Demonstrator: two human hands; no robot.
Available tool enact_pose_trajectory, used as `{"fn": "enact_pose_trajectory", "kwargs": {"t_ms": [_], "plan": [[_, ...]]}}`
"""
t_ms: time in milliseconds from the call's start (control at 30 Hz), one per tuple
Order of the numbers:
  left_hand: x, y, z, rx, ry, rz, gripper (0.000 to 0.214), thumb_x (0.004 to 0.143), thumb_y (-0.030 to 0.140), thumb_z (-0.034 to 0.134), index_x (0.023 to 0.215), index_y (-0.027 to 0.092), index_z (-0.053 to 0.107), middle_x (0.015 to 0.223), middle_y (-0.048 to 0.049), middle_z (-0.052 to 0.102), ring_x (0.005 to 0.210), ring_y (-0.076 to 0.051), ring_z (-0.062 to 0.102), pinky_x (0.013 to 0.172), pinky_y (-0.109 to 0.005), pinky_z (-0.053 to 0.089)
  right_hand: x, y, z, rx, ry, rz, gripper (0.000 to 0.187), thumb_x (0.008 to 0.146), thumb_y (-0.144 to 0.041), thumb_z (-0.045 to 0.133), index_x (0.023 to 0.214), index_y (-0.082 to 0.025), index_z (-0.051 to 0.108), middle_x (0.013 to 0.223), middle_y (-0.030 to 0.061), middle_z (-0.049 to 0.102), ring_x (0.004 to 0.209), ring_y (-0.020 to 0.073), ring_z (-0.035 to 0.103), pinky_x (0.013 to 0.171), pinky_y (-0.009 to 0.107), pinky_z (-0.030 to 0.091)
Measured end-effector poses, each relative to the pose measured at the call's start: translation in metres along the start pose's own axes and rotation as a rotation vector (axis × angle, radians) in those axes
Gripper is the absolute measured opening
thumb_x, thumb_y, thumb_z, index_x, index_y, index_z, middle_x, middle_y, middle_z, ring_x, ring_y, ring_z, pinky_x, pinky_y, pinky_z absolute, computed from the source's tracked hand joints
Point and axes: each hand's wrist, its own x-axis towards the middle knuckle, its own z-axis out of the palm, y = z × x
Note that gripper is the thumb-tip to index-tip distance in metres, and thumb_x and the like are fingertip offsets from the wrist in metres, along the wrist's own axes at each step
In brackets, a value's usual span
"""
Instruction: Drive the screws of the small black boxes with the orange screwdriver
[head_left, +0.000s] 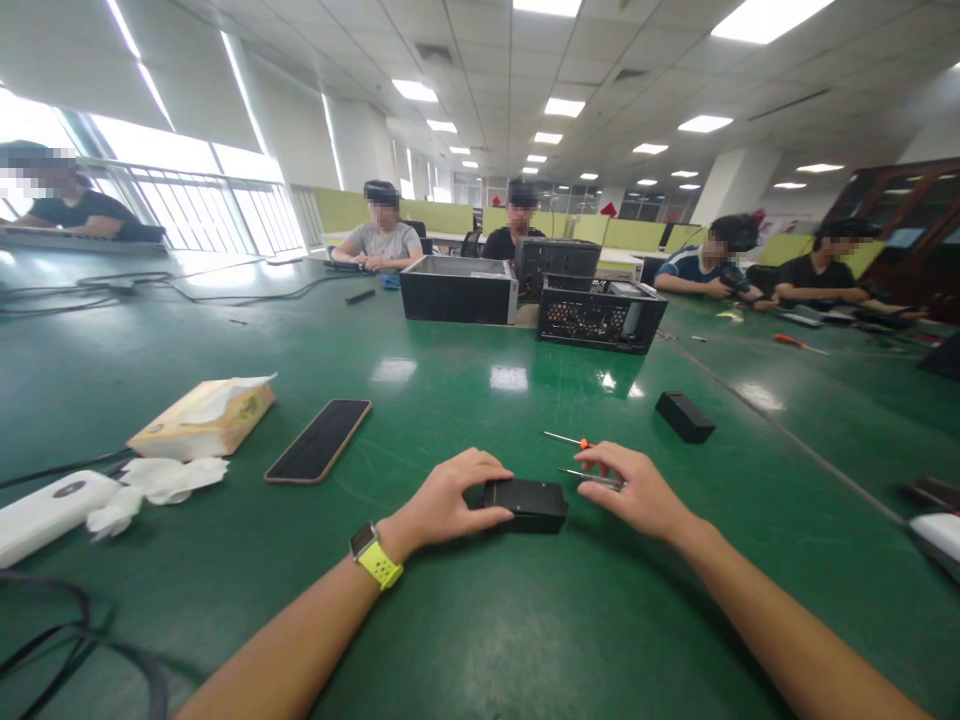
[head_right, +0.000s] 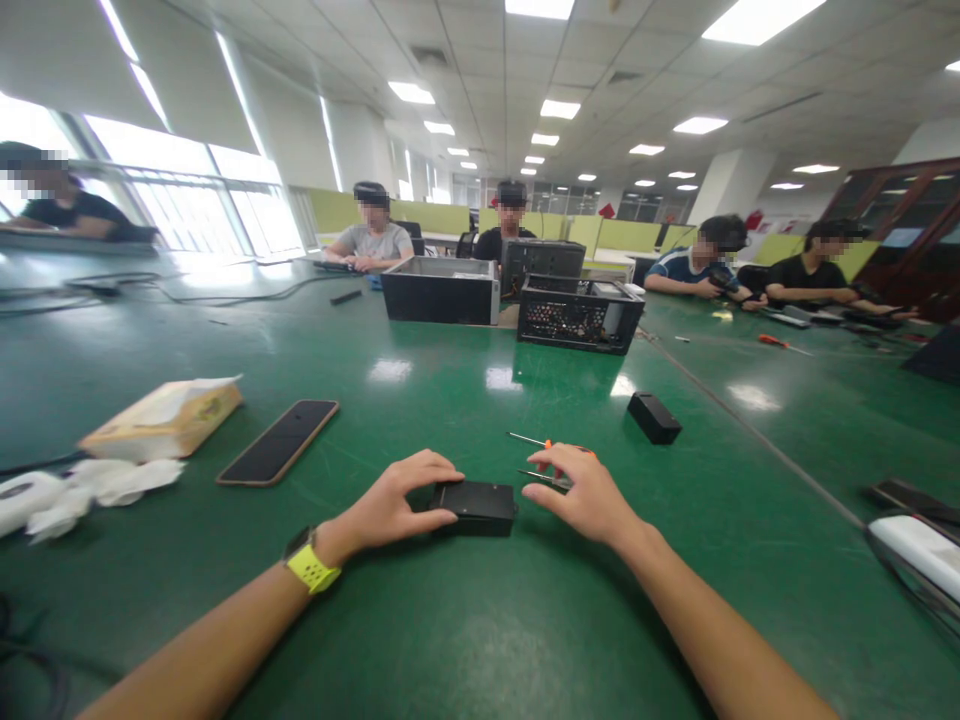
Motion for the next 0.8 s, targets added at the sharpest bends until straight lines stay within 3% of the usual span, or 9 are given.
{"fn": "enact_pose_trajectory", "kwargs": {"t_ms": [167, 267, 433, 600, 700, 800], "plan": [[0.000, 0.000, 0.000, 0.001, -0.026, -0.011, 0.037, 0.080, 0.034, 0.076, 0.113, 0.018, 0.068, 0.109, -0.0102, 0.066, 0.102, -0.025, 0.062, 0.092, -0.039, 0.050, 0.002, -0.029, 0.026, 0.100, -0.116, -0.064, 0.072, 0.076, -0.058, 0.072, 0.134, -0.020, 0.054, 0.121, 0.0124, 0.063, 0.092, 0.0247, 0.061, 0.083, 0.037, 0.048], [0.001, 0.000, 0.000, -0.003, -0.045, -0.014, 0.041, 0.078, 0.037, 0.078, 0.113, 0.019, 0.067, 0.109, -0.0093, 0.067, 0.103, -0.025, 0.061, 0.093, -0.039, 0.049, 0.005, -0.036, 0.035, 0.130, -0.137, -0.056, 0.064, 0.076, -0.054, 0.074, 0.128, -0.020, 0.060, 0.115, 0.0112, 0.067, 0.099, 0.0273, 0.062, 0.086, 0.038, 0.047], [0.001, 0.000, 0.000, -0.005, 0.032, -0.037, 0.043, 0.081, 0.040, 0.075, 0.118, 0.019, 0.064, 0.113, -0.0094, 0.065, 0.104, -0.025, 0.061, 0.091, -0.038, 0.050, 0.007, -0.040, 0.040, 0.175, -0.079, -0.071, 0.043, 0.073, -0.047, 0.077, 0.106, -0.020, 0.070, 0.100, 0.0068, 0.072, 0.089, 0.0244, 0.065, 0.081, 0.035, 0.048], [0.001, -0.004, -0.002, 0.006, 0.279, -0.038, 0.026, 0.092, 0.032, 0.061, 0.113, 0.018, 0.065, 0.101, -0.0073, 0.065, 0.090, -0.020, 0.061, 0.081, -0.033, 0.052, 0.006, -0.010, 0.014, 0.179, 0.213, 0.080, 0.046, 0.069, -0.051, 0.077, 0.103, -0.020, 0.072, 0.094, 0.0045, 0.073, 0.081, 0.0226, 0.067, 0.068, 0.030, 0.052], [0.001, -0.007, -0.002, 0.024, 0.322, -0.037, 0.022, 0.093, 0.029, 0.060, 0.109, 0.016, 0.066, 0.094, -0.0060, 0.065, 0.083, -0.019, 0.061, 0.078, -0.032, 0.051, 0.001, 0.033, -0.023, 0.108, 0.481, 0.298, 0.060, 0.073, -0.059, 0.067, 0.112, -0.014, 0.067, 0.097, 0.0090, 0.072, 0.080, 0.0247, 0.067, 0.070, 0.033, 0.053], [0.001, -0.008, -0.001, 0.029, 0.304, -0.035, 0.022, 0.092, 0.029, 0.061, 0.110, 0.016, 0.066, 0.095, -0.0065, 0.065, 0.084, -0.019, 0.061, 0.078, -0.031, 0.051, -0.013, 0.083, -0.067, -0.047, 0.775, 0.599, 0.070, 0.073, -0.061, 0.064, 0.119, -0.008, 0.064, 0.100, 0.0174, 0.070, 0.086, 0.0327, 0.066, 0.075, 0.044, 0.050]]}}
